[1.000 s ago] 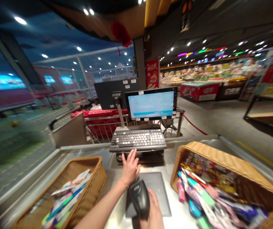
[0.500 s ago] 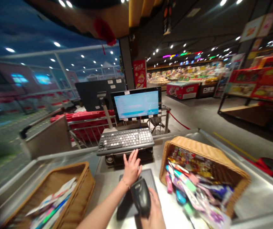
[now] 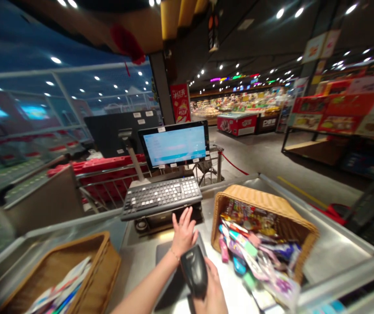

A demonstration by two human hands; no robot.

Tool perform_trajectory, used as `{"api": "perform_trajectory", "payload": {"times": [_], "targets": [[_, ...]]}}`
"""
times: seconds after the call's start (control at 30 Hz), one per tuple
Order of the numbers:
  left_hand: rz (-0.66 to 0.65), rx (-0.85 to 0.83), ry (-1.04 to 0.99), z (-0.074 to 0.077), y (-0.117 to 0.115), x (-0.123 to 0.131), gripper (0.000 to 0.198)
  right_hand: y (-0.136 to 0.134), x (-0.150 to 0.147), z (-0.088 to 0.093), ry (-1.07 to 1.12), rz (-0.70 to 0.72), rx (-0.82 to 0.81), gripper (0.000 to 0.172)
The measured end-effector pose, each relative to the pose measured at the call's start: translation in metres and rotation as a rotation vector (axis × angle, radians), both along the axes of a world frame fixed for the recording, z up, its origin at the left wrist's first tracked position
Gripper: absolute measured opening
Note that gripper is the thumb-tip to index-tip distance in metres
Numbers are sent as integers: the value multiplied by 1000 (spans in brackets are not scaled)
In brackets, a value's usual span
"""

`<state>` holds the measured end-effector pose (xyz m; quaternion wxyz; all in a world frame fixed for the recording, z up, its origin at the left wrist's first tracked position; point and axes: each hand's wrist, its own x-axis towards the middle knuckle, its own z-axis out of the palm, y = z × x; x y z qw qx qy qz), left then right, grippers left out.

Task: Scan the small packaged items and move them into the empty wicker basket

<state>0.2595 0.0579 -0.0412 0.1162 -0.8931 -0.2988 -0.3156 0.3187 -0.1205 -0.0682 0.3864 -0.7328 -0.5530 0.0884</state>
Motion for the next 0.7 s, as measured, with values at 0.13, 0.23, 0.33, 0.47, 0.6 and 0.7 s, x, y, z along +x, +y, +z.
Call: {"api": "perform_trajectory", "payload": {"times": [0.13,0.23,0.33,0.47,0.6,0.7], "targets": [[-43,4,-3,-2,-3,12,19,-4,3,9,25,-29,-13,52],[-74,27,-13,-4,-6,22,17,-6,5,12,42,-70,-14,49],[-102,73,-43,-6,-9,32,15,-9,10,12,44,-74,3,50],[-134,143,-79,-6,-14,44,15,-16,17,8,37,-105,23,48],[-166,164,-84,-6,-19,55,16,-23,20,13,57,-146,36,50],[-192,158,-79,-9,-23,65,17,-26,22,19,72,-180,31,49]]}}
